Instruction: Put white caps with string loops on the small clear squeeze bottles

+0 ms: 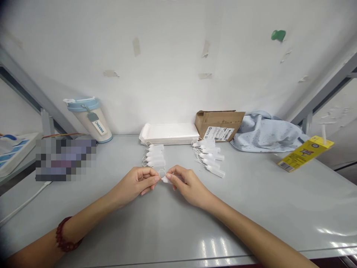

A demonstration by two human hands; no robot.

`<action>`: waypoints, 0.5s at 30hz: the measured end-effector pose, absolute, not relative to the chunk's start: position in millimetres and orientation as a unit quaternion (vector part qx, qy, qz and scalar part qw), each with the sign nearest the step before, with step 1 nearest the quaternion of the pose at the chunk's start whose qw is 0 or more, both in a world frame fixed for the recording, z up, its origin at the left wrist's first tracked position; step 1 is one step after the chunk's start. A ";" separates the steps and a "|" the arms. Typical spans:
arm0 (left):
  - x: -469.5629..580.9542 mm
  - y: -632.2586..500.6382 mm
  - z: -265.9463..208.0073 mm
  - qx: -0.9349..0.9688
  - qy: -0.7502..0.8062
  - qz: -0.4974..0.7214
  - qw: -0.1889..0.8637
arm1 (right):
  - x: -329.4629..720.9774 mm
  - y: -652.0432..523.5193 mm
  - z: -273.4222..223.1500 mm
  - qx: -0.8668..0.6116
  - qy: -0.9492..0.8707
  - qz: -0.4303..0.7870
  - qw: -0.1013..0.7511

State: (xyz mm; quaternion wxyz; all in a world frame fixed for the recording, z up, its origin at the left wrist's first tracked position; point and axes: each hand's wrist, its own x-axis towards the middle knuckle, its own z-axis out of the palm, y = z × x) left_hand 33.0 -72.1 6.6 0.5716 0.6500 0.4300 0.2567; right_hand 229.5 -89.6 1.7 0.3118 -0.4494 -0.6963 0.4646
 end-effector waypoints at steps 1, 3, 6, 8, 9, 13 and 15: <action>33.7 -73.1 6.7 0.658 0.430 0.261 0.560 | 229.5 -89.0 1.0 -0.441 -0.679 0.496 0.315; 34.8 -74.8 6.6 0.673 0.435 0.267 0.536 | 229.5 -87.4 0.2 -0.422 -0.637 0.565 0.311; 35.2 -75.0 5.7 0.678 0.441 0.264 0.526 | 229.8 -85.0 -0.3 -0.399 -0.598 0.626 0.304; 34.5 -73.6 5.3 0.673 0.437 0.256 0.539 | 230.2 -84.4 0.1 -0.400 -0.600 0.622 0.305; 33.9 -72.8 5.4 0.669 0.437 0.255 0.545 | 230.4 -84.5 0.6 -0.405 -0.606 0.613 0.306; 31.8 -69.6 8.9 0.654 0.449 0.263 0.550 | 231.4 -85.1 3.6 -0.424 -0.623 0.580 0.309; 31.6 -68.9 11.0 0.649 0.447 0.265 0.556 | 231.9 -84.9 4.4 -0.422 -0.628 0.572 0.317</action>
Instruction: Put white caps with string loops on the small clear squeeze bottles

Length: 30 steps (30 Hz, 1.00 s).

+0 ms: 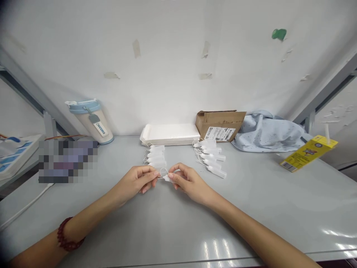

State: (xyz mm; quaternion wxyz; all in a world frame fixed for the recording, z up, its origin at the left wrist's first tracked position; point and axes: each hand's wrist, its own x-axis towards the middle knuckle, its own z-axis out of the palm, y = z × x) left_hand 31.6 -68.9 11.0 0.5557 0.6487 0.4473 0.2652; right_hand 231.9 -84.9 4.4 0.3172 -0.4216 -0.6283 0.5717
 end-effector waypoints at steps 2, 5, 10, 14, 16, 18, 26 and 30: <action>31.9 -68.9 11.9 0.648 0.444 0.262 0.560 | 232.2 -84.4 4.3 -0.416 -0.633 0.569 0.321; 32.5 -69.7 10.3 0.655 0.441 0.262 0.555 | 232.0 -84.0 2.7 -0.414 -0.636 0.568 0.318; 34.3 -72.7 4.1 0.657 0.447 0.260 0.549 | 231.2 -83.9 -1.7 -0.422 -0.628 0.577 0.308; 36.5 -74.2 2.0 0.644 0.465 0.253 0.553 | 231.0 -83.8 -3.4 -0.431 -0.637 0.563 0.303; 36.6 -73.6 3.2 0.641 0.463 0.258 0.555 | 230.9 -84.1 -2.5 -0.439 -0.651 0.540 0.303; 35.7 -72.1 5.5 0.638 0.461 0.260 0.560 | 231.1 -84.4 -1.9 -0.451 -0.670 0.507 0.301; 29.9 -67.4 7.7 0.604 0.498 0.221 0.582 | 236.0 -81.0 -11.8 -0.458 -0.773 0.330 0.290; 29.3 -68.5 6.1 0.596 0.485 0.225 0.598 | 235.7 -82.7 -13.6 -0.442 -0.800 0.291 0.282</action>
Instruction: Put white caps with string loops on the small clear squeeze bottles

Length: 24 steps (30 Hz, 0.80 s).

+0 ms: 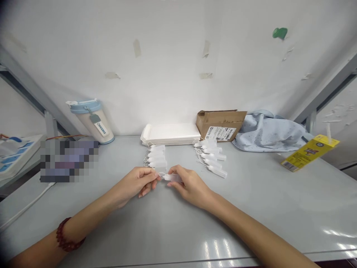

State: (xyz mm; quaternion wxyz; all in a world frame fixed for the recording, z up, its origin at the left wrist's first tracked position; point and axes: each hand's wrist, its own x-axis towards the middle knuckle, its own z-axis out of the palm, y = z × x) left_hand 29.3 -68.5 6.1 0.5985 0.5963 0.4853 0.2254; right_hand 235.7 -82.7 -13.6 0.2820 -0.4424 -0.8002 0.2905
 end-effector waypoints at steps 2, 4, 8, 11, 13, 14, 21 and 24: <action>28.5 -68.4 6.7 0.601 0.476 0.227 0.601 | 235.1 -84.1 -13.3 -0.433 -0.812 0.270 0.281; 27.0 -67.4 9.1 0.611 0.474 0.221 0.594 | 235.0 -84.8 -12.4 -0.427 -0.821 0.252 0.284; 20.7 -63.0 19.6 0.636 0.476 0.221 0.565 | 237.2 -83.2 -10.5 -0.435 -0.821 0.226 0.293; 13.2 -57.8 29.2 0.652 0.482 0.215 0.544 | 238.7 -80.8 -10.7 -0.444 -0.822 0.203 0.294; 7.9 -53.9 34.1 0.668 0.489 0.197 0.525 | 238.8 -79.6 -12.0 -0.441 -0.824 0.201 0.295; 5.5 -52.1 35.6 0.673 0.493 0.190 0.518 | 238.5 -79.2 -13.0 -0.436 -0.825 0.204 0.296; -1.1 -44.6 32.0 0.663 0.518 0.159 0.517 | 237.4 -77.0 -18.3 -0.405 -0.830 0.215 0.319; -1.8 -42.7 29.4 0.643 0.520 0.177 0.533 | 237.8 -76.6 -18.4 -0.404 -0.831 0.213 0.317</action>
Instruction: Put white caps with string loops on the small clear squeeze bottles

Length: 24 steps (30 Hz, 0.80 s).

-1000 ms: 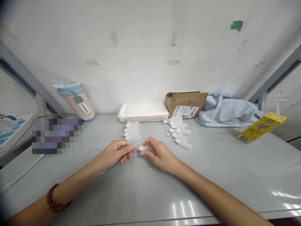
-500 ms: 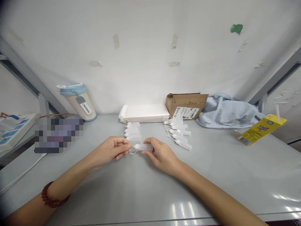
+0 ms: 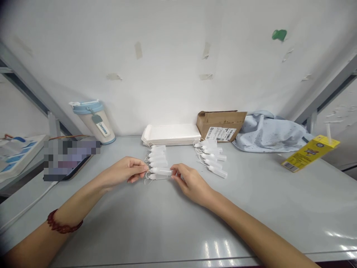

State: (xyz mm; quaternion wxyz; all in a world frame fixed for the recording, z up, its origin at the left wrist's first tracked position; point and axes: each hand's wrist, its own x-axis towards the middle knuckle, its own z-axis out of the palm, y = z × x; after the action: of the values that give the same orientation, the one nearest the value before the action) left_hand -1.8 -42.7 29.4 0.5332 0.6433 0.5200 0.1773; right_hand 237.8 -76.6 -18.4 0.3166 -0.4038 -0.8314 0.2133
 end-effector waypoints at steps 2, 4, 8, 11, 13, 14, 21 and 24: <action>-3.2 -41.5 28.7 0.629 0.524 0.191 0.542 | 237.9 -76.9 -18.0 -0.406 -0.832 0.207 0.317; -4.9 -40.6 28.5 0.619 0.532 0.197 0.543 | 237.7 -77.5 -17.1 -0.406 -0.833 0.205 0.316; -6.6 -40.1 29.1 0.612 0.547 0.185 0.541 | 236.4 -79.6 -15.0 -0.398 -0.836 0.217 0.309; -5.5 -40.7 30.0 0.609 0.556 0.172 0.539 | 235.8 -80.6 -14.2 -0.395 -0.840 0.219 0.299; -4.3 -41.1 29.8 0.611 0.561 0.158 0.536 | 235.9 -80.8 -14.3 -0.393 -0.845 0.217 0.291; -3.8 -41.1 29.4 0.611 0.563 0.154 0.535 | 235.9 -80.9 -14.4 -0.392 -0.847 0.216 0.288; -4.2 -38.3 25.4 0.619 0.595 0.158 0.488 | 235.9 -81.0 -12.9 -0.382 -0.857 0.203 0.278; -3.6 -37.7 24.0 0.638 0.611 0.162 0.441 | 239.2 -78.1 -12.3 -0.395 -0.858 0.171 0.278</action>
State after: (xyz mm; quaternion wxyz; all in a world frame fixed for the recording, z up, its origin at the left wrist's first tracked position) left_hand -3.6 -37.7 24.0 0.4406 0.6375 0.6108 0.1624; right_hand 239.2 -78.1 -12.3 0.2781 -0.3955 -0.8584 0.1714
